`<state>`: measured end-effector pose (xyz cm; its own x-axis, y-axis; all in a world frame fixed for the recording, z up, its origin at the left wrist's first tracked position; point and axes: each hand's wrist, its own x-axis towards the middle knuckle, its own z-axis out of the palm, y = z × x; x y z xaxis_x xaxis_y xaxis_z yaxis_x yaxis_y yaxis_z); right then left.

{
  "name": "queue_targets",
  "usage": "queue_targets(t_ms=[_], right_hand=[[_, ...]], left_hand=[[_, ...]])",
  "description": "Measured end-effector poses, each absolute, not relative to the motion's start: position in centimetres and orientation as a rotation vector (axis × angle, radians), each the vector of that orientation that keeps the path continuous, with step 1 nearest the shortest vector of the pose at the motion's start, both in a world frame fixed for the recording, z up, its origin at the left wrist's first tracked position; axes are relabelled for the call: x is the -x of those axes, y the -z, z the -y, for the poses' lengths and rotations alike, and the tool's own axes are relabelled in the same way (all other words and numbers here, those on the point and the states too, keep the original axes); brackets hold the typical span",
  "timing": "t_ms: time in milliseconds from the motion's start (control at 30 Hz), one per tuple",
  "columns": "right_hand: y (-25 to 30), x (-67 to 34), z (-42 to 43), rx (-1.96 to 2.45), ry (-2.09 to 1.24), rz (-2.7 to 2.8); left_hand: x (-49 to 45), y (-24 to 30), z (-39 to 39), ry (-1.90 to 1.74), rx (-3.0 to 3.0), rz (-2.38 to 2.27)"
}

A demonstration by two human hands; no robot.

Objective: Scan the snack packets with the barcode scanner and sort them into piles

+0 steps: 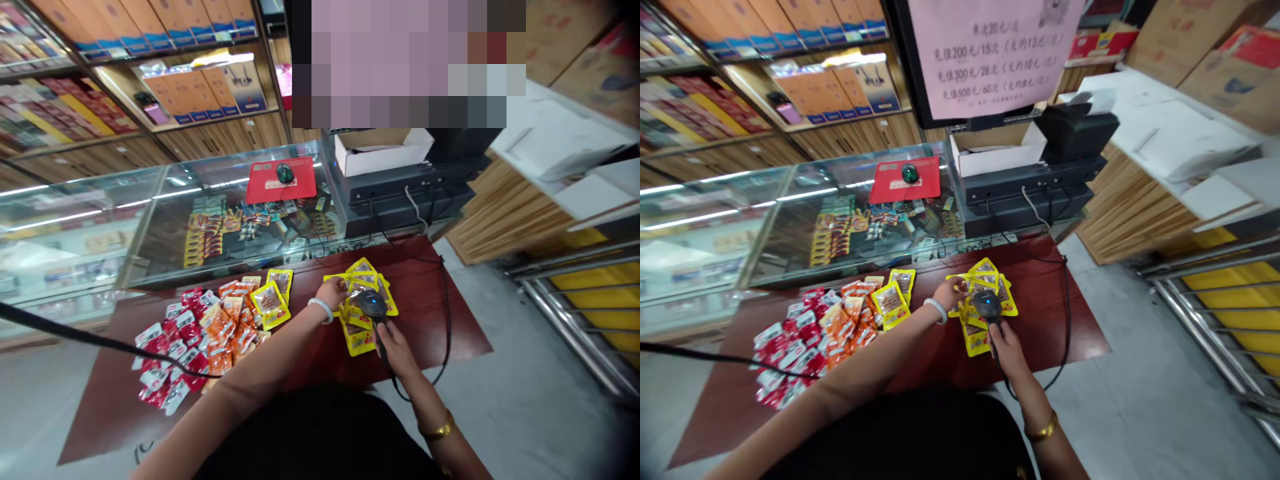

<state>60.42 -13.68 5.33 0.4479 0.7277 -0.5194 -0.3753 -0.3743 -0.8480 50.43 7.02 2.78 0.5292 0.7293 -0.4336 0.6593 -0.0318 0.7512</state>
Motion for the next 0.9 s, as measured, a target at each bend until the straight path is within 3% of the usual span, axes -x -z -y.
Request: queue_targets(t_ms=[167,267,367,600,900], right_hand=[[-4.8,-60.1,13.3,1.568,-1.247,0.353],[-4.8,-59.7,13.0,1.573,-1.266,0.395],[-4.9,-59.1,12.7,1.588,-1.283,0.423],[-4.4,-57.8,12.3,1.577,-1.336,0.49],[-4.9,-56.8,12.2,1.581,-1.297,0.587]], left_hand=[[-42.5,-3.8,-7.6,-0.182,-1.975,-1.585],[-37.1,-3.8,-8.1,-0.107,-1.801,-2.075],[-33.7,-3.4,-8.2,-0.026,-1.625,-2.252],[-32.7,-3.4,-8.8,0.107,-1.666,-2.205],[-35.5,-1.7,-6.4,-0.27,-1.389,-1.632]])
